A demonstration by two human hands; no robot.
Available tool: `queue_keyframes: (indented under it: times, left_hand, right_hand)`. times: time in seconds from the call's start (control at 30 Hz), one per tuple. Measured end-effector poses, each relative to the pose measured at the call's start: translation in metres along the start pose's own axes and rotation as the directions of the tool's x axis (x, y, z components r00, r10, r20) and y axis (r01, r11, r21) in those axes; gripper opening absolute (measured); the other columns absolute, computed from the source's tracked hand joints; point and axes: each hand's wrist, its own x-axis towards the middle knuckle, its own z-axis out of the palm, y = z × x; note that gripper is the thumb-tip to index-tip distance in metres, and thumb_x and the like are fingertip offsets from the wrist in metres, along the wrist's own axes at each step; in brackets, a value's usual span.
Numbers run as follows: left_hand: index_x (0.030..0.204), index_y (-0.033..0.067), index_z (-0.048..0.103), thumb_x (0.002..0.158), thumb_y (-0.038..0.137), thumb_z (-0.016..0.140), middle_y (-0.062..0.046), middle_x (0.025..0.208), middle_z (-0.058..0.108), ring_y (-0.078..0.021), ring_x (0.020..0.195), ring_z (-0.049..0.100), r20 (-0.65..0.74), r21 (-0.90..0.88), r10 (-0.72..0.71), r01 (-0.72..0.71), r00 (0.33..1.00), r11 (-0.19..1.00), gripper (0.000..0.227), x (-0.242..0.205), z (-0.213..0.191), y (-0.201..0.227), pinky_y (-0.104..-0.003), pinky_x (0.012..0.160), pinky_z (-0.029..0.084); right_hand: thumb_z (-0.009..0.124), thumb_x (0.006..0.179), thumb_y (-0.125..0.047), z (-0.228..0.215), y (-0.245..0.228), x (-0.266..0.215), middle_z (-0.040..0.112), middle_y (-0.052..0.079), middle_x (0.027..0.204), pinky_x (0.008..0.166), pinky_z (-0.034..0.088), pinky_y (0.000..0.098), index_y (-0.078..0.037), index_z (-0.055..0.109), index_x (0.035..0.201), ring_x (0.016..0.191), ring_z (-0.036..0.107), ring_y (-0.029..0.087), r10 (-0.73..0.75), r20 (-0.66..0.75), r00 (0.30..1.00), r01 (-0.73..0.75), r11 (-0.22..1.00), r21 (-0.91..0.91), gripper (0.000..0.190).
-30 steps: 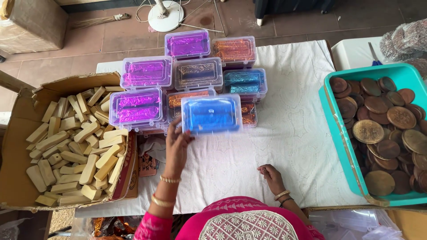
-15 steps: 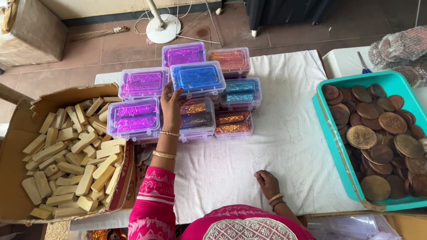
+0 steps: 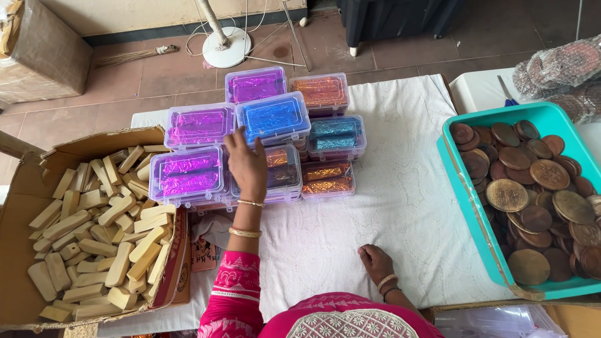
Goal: The person is seen wrapping wooden items in gold foil and placing them into clear plastic containers.
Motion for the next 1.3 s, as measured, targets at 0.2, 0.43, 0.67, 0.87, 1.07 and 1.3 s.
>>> queue_keyframes:
  times: [0.2, 0.43, 0.67, 0.87, 1.07, 1.3]
  left_hand:
    - [0.13, 0.0175, 0.066, 0.08, 0.003, 0.07, -0.014, 0.128, 0.061, -0.036, 0.116, 0.056, 0.116, 0.327, 0.467, -0.478, 0.877, 0.815, 0.053, -0.006, 0.016, 0.015, -0.047, 0.094, 0.049]
    - [0.132, 0.022, 0.067, 0.09, -0.004, 0.064, -0.009, 0.127, 0.066, -0.0288, 0.116, 0.057, 0.231, 0.389, 0.446, -0.502, 0.865, 0.772, 0.05, 0.005, 0.024, -0.016, -0.05, 0.101, 0.042]
    - [0.127, 0.0158, 0.067, 0.088, 0.003, 0.066, -0.011, 0.126, 0.066, -0.0307, 0.119, 0.058, 0.115, 0.363, 0.507, -0.511, 0.854, 0.779, 0.041, -0.01, 0.019, -0.021, -0.05, 0.102, 0.044]
    - [0.133, 0.0137, 0.066, 0.094, 0.005, 0.065, -0.017, 0.125, 0.064, -0.0302, 0.111, 0.056, 0.226, 0.157, 0.665, -0.701, 0.712, 0.696, 0.04, -0.116, 0.021, -0.054, -0.047, 0.093, 0.047]
    - [0.138, 0.0148, 0.059, 0.094, 0.009, 0.062, -0.013, 0.137, 0.058, -0.0324, 0.131, 0.049, 0.641, -0.144, 0.587, -0.674, 0.494, 0.725, 0.045, -0.258, -0.003, -0.122, -0.051, 0.111, 0.042]
    - [0.149, 0.0221, 0.044, 0.097, 0.037, 0.058, -0.012, 0.158, 0.037, -0.0355, 0.146, 0.027, 0.805, -0.092, 0.334, -0.453, 0.49, 0.887, 0.056, -0.347, -0.079, -0.214, -0.054, 0.118, 0.019]
  right_hand:
    - [0.063, 0.095, -0.03, -0.001, -0.003, 0.0, 0.074, 0.005, 0.087, 0.069, 0.057, 0.0375, -0.012, 0.07, 0.097, 0.074, 0.07, 0.022, -0.004, 0.015, 1.0, 0.005, 0.999, -0.034, 0.019]
    - [0.064, 0.094, -0.029, 0.0, -0.001, 0.0, 0.075, 0.006, 0.092, 0.071, 0.057, 0.038, -0.012, 0.071, 0.099, 0.078, 0.071, 0.024, -0.029, -0.02, 0.999, 0.029, 1.0, -0.005, 0.019]
    - [0.064, 0.094, -0.029, 0.001, 0.0, 0.001, 0.074, 0.006, 0.093, 0.072, 0.058, 0.0383, -0.012, 0.07, 0.099, 0.08, 0.072, 0.025, -0.022, -0.013, 1.0, 0.021, 0.999, -0.025, 0.019]
    - [0.063, 0.095, -0.03, 0.001, -0.001, 0.0, 0.074, 0.006, 0.091, 0.072, 0.058, 0.0388, -0.012, 0.07, 0.099, 0.08, 0.071, 0.024, -0.003, 0.01, 1.0, 0.004, 0.998, -0.065, 0.02]
    - [0.061, 0.096, -0.032, 0.006, 0.002, 0.006, 0.075, 0.005, 0.091, 0.073, 0.058, 0.0385, -0.014, 0.071, 0.099, 0.079, 0.072, 0.024, 0.014, 0.012, 1.0, -0.012, 0.995, -0.097, 0.021]
    - [0.063, 0.099, -0.031, 0.017, 0.02, -0.001, 0.073, 0.009, 0.091, 0.072, 0.056, 0.0407, -0.013, 0.071, 0.1, 0.082, 0.07, 0.029, -0.153, -0.101, 0.983, 0.138, 0.981, -0.138, 0.019]
